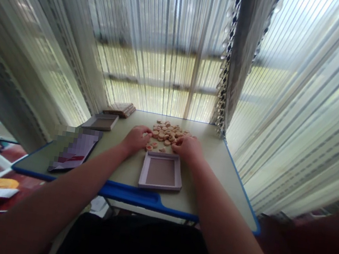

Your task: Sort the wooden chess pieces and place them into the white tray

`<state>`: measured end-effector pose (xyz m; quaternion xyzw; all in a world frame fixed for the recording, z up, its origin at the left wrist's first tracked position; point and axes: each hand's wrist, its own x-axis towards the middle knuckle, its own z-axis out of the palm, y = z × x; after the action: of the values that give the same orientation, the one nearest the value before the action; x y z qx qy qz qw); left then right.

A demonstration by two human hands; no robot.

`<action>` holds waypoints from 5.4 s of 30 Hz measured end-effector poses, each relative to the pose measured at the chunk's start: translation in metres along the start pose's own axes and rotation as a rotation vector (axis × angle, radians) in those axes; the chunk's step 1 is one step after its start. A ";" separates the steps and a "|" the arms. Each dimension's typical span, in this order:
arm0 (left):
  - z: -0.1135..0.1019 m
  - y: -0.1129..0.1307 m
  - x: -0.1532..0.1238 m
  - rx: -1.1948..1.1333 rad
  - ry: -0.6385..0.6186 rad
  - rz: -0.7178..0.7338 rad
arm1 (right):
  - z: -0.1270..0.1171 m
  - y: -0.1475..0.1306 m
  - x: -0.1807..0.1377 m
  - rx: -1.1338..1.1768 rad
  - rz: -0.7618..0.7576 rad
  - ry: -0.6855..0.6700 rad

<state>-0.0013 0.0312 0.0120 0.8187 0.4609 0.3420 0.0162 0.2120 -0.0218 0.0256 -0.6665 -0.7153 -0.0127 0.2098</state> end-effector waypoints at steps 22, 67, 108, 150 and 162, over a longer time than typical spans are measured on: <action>-0.030 -0.004 -0.004 0.027 -0.240 0.066 | 0.004 -0.001 0.002 -0.058 -0.005 0.001; -0.008 0.019 -0.006 -0.052 -0.099 0.244 | 0.002 -0.004 0.001 0.206 -0.324 -0.065; 0.004 0.011 0.005 0.020 -0.179 0.207 | 0.010 0.002 0.008 0.115 -0.067 0.156; 0.003 0.018 0.003 -0.165 -0.197 0.276 | 0.008 -0.007 0.006 0.079 -0.296 -0.011; 0.006 0.012 0.011 -0.123 -0.227 0.226 | 0.007 -0.007 0.006 0.199 -0.194 -0.021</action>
<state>0.0150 0.0341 0.0175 0.8962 0.3392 0.2745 0.0794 0.2035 -0.0147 0.0229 -0.5702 -0.7762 0.0449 0.2651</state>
